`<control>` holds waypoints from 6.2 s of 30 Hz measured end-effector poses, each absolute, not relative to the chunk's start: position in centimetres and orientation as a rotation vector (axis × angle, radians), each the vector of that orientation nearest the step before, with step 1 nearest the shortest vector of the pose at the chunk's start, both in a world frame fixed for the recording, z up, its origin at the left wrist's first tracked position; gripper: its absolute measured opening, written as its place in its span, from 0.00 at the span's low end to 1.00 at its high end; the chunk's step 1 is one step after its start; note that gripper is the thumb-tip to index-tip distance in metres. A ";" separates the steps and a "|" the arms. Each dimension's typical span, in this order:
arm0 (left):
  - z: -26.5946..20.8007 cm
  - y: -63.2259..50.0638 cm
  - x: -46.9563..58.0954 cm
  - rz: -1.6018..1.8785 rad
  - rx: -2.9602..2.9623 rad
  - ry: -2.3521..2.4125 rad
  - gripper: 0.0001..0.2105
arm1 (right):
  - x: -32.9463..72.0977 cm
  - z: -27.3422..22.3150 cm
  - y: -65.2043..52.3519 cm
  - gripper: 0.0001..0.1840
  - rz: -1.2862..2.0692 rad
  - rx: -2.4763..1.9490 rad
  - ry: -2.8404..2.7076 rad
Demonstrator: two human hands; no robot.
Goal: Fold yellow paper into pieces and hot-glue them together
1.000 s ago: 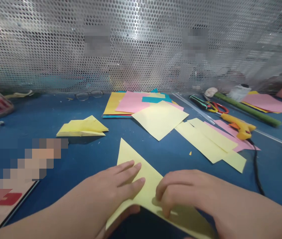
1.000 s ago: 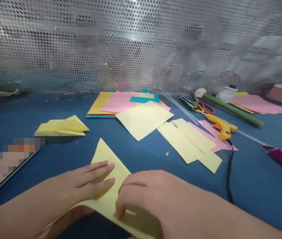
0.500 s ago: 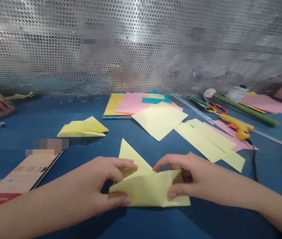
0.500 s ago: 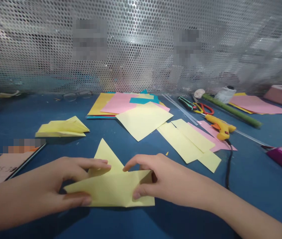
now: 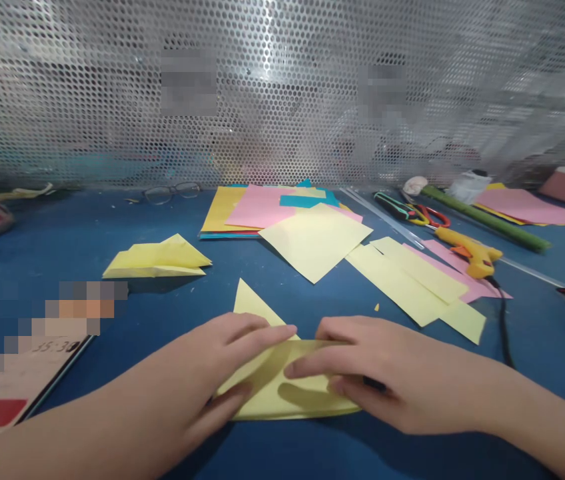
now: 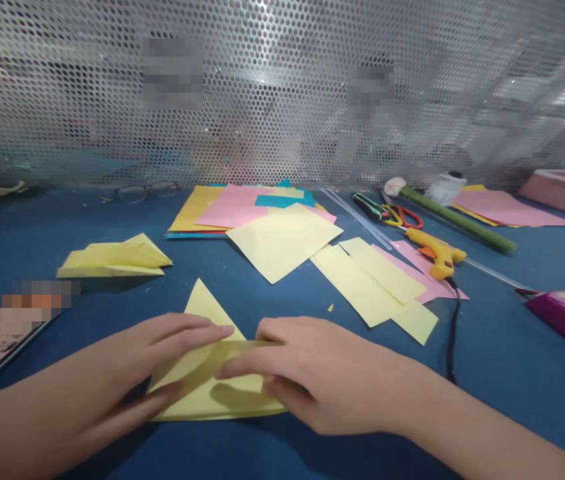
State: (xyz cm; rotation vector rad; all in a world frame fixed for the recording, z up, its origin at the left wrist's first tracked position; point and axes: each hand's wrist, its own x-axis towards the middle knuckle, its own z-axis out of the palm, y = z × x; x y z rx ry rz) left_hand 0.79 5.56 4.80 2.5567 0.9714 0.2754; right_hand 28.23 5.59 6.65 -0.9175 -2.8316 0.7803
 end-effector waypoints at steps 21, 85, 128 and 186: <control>4.7 6.0 0.8 -0.273 2.743 0.938 0.23 | 28.6 6.8 6.4 0.26 1.061 -1.020 -2.848; 5.2 6.9 0.0 -0.163 2.719 0.800 0.23 | 28.9 6.8 6.8 0.10 1.410 -1.201 -2.514; 6.5 6.7 0.3 -0.253 2.519 0.826 0.21 | 23.3 4.9 4.6 0.25 0.820 -1.628 -2.371; 7.4 6.5 0.6 -0.423 2.480 0.857 0.32 | 26.1 10.4 7.0 0.19 1.119 -1.696 -2.819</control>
